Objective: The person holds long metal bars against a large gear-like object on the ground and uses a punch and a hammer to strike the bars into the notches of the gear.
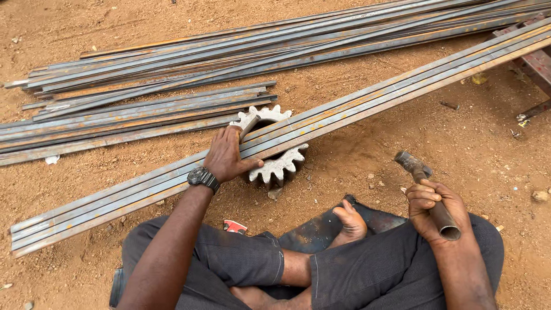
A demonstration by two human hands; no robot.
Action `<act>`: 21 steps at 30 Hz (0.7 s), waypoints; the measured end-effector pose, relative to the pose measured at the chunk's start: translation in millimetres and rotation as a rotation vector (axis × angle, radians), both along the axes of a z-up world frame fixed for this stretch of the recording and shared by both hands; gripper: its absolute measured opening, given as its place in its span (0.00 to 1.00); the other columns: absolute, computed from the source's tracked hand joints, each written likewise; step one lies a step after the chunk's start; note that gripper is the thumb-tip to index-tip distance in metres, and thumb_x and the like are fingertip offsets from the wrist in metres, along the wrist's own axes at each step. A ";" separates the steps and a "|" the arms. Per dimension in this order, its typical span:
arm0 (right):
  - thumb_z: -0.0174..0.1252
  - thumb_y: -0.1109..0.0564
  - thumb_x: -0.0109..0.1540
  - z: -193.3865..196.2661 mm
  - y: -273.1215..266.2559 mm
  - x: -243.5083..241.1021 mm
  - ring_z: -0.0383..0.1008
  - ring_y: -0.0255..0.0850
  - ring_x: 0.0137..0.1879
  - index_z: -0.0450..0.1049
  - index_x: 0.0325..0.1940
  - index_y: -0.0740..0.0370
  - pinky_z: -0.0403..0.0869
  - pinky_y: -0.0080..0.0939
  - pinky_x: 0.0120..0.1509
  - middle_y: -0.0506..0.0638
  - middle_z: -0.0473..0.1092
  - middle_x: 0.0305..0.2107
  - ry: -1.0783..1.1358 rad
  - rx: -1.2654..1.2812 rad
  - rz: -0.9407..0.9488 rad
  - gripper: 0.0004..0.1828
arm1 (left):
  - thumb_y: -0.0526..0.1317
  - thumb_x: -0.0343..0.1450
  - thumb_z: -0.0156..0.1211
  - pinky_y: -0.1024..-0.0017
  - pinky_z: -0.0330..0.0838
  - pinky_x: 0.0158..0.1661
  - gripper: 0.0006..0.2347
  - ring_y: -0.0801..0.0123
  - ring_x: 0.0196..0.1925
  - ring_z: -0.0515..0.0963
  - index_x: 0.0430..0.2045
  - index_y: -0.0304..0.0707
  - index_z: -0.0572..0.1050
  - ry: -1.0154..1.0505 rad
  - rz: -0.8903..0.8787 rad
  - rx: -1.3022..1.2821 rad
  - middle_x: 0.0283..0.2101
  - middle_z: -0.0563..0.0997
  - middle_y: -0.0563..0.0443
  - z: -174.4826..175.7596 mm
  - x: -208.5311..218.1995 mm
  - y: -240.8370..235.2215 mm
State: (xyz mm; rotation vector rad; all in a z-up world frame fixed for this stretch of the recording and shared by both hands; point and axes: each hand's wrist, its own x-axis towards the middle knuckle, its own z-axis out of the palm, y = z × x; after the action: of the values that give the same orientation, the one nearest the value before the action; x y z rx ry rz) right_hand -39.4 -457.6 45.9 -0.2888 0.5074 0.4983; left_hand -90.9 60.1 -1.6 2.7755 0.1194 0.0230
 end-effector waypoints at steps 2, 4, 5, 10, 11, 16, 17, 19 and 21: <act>0.46 0.66 0.69 1.1 2.5 1.4 0.69 0.27 0.26 0.52 0.60 0.67 0.74 0.24 0.27 0.46 0.62 0.29 -0.004 0.026 0.013 0.16 | 0.71 0.52 0.70 0.56 0.68 0.52 0.41 0.60 0.48 0.68 0.44 0.33 0.68 -0.103 -0.021 -0.037 0.40 0.68 0.46 0.2 1.0 -0.3; 0.46 0.66 0.69 1.9 2.3 1.8 0.69 0.27 0.27 0.53 0.58 0.66 0.73 0.24 0.27 0.46 0.62 0.29 -0.009 0.036 0.018 0.15 | 0.57 0.66 0.61 0.59 0.71 0.47 0.23 0.59 0.45 0.67 0.41 0.36 0.67 -0.201 0.067 -0.224 0.40 0.66 0.46 0.8 11.3 -11.1; 0.46 0.66 0.69 2.6 4.3 3.4 0.69 0.27 0.27 0.53 0.57 0.66 0.73 0.24 0.28 0.46 0.62 0.30 -0.010 0.033 0.024 0.14 | 0.49 0.72 0.57 0.61 0.72 0.44 0.15 0.58 0.43 0.66 0.40 0.37 0.66 -0.249 0.117 -0.318 0.41 0.65 0.47 2.7 17.1 -15.7; 0.46 0.67 0.70 7.4 10.3 1.6 0.69 0.27 0.27 0.52 0.61 0.67 0.73 0.23 0.28 0.45 0.62 0.30 -0.045 0.011 0.033 0.17 | 0.34 0.75 0.49 0.70 0.73 0.33 0.04 0.70 0.33 0.73 0.41 0.40 0.65 -0.214 0.230 -0.813 0.37 0.71 0.51 19.2 78.2 -55.2; 0.46 0.67 0.69 8.5 10.0 -0.5 0.69 0.27 0.27 0.51 0.62 0.69 0.73 0.23 0.27 0.46 0.62 0.30 -0.032 -0.015 0.021 0.19 | 0.35 0.75 0.52 0.70 0.75 0.35 0.03 0.71 0.35 0.76 0.40 0.40 0.68 -0.245 0.216 -0.802 0.38 0.75 0.51 22.1 89.6 -59.3; 0.46 0.67 0.68 14.5 9.9 -0.6 0.69 0.27 0.26 0.48 0.66 0.71 0.73 0.23 0.26 0.46 0.63 0.30 -0.002 -0.031 0.003 0.24 | 0.37 0.74 0.61 0.71 0.81 0.39 0.05 0.73 0.37 0.83 0.39 0.37 0.76 -0.261 0.203 -0.907 0.35 0.85 0.50 16.4 109.7 -60.1; 0.46 0.67 0.69 14.3 10.9 -1.4 0.69 0.27 0.26 0.48 0.66 0.69 0.73 0.23 0.26 0.46 0.62 0.29 0.000 -0.020 0.001 0.23 | 0.36 0.73 0.60 0.71 0.81 0.39 0.05 0.73 0.36 0.84 0.39 0.36 0.75 -0.271 0.198 -0.988 0.35 0.85 0.51 11.9 109.7 -59.0; 0.46 0.67 0.69 13.4 12.2 -2.3 0.69 0.27 0.27 0.49 0.66 0.68 0.73 0.23 0.26 0.45 0.62 0.29 -0.008 -0.013 0.001 0.22 | 0.36 0.73 0.61 0.72 0.82 0.39 0.06 0.74 0.35 0.85 0.40 0.35 0.74 -0.276 0.189 -1.059 0.34 0.85 0.51 3.6 111.0 -57.8; 0.45 0.67 0.68 13.5 12.5 -2.2 0.69 0.28 0.27 0.50 0.67 0.68 0.74 0.24 0.27 0.45 0.62 0.28 -0.032 -0.024 0.007 0.23 | 0.36 0.73 0.61 0.72 0.82 0.39 0.05 0.73 0.36 0.86 0.40 0.35 0.75 -0.267 0.180 -1.038 0.34 0.86 0.50 -1.3 113.9 -57.2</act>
State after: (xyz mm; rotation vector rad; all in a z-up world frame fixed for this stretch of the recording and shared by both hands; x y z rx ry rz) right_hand -41.6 -445.1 59.4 -0.3207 0.4821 0.4936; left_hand 23.0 2.9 -2.9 1.7016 0.2306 0.2878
